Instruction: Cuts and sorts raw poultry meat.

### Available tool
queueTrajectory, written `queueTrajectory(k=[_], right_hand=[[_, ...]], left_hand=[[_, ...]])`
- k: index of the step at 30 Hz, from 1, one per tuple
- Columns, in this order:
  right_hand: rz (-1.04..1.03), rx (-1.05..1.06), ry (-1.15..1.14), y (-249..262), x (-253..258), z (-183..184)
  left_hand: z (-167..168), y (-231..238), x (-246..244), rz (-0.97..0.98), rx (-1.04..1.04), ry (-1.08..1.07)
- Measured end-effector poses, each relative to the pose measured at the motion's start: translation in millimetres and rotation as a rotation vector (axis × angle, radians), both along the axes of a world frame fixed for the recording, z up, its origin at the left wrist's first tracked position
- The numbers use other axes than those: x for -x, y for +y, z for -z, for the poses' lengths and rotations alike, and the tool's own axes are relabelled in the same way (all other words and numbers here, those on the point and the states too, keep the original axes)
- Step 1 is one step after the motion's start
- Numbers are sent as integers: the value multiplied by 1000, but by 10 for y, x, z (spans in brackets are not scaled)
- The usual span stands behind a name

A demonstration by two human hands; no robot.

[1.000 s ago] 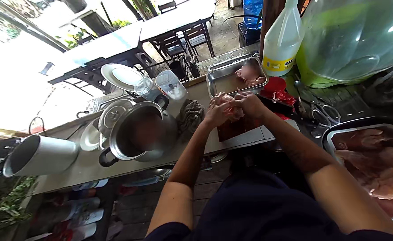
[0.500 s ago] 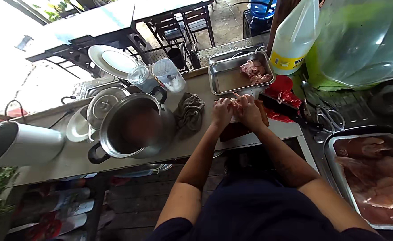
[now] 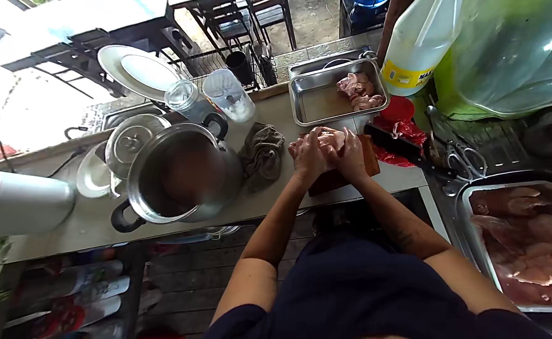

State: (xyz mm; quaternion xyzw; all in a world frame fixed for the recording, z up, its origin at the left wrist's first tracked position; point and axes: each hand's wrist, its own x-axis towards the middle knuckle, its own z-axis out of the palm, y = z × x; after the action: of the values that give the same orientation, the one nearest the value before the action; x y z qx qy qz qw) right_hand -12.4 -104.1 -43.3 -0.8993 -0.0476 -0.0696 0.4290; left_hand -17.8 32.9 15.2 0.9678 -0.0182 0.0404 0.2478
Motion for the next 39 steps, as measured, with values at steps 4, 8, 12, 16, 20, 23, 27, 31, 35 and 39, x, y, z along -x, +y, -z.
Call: queueTrajectory(k=[4,8,12,16,20,23,27,31,35,39], right_hand=[[-35,212,71,-42,231,-42],[-136,239,-51,-560,189,-59],[67,291,51,-1332,143,-393],[212,410,181,-1552,305,-706],[123,419,403,-1724,418,-558],[73,399,483,-1723,396,-444],[85,467,442,-1860,291,-220],[88,499,409,-1908,227,-91],[-11,502,405,-1937,176,-160],[22,442,402,-1894,237,-318]], left_hand=[[-375,34,-16,195,36,-16],[-480,88,-277,428,-117,206],[-574,73,-498,546,-261,334],[-767,50,-273,305,-336,349],[-449,93,-125,434,-226,319],[-284,115,-316,474,-117,326],[-279,76,-369,446,-287,392],[-266,211,-488,519,-302,448],[-312,132,-516,456,-413,570],[-321,-30,-412,342,-493,568]])
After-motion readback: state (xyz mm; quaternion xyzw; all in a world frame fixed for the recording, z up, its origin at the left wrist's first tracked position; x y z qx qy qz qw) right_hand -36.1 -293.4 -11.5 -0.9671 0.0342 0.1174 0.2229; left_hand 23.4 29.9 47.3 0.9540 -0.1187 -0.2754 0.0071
